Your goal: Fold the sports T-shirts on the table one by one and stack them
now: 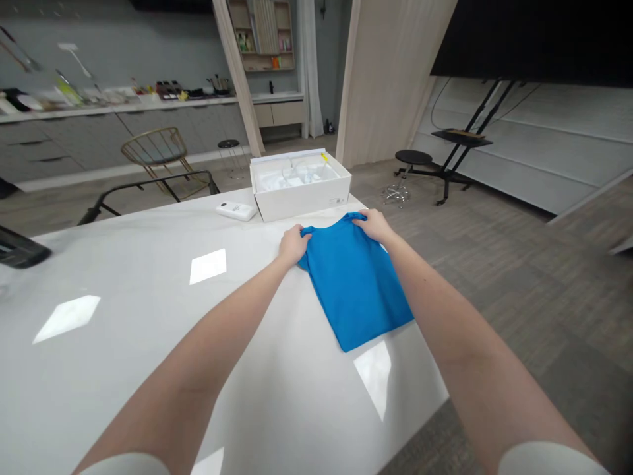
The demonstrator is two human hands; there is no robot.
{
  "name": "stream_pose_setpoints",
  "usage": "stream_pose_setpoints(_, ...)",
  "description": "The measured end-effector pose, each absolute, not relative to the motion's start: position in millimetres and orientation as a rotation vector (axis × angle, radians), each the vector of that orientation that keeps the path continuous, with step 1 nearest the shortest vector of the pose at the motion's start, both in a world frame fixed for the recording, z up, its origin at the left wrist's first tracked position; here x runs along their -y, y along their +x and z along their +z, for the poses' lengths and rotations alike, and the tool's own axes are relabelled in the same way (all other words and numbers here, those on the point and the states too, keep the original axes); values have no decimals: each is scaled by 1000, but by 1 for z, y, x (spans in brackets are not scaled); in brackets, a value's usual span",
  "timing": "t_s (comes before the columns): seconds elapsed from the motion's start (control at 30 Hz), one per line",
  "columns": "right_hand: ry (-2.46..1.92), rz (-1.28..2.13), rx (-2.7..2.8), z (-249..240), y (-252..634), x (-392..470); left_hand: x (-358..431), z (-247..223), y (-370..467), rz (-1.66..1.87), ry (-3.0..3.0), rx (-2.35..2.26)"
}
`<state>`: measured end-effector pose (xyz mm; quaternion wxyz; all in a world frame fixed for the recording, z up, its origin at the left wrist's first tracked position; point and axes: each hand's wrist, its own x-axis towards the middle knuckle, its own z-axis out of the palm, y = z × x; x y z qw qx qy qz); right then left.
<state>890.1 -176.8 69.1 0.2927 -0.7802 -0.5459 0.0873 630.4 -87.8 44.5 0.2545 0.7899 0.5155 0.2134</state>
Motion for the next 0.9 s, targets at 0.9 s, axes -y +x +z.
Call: stream_pose_setpoints(0.9, -2198, 23, 1778, 46, 797, 303, 228, 41, 607, 251, 2846, -637)
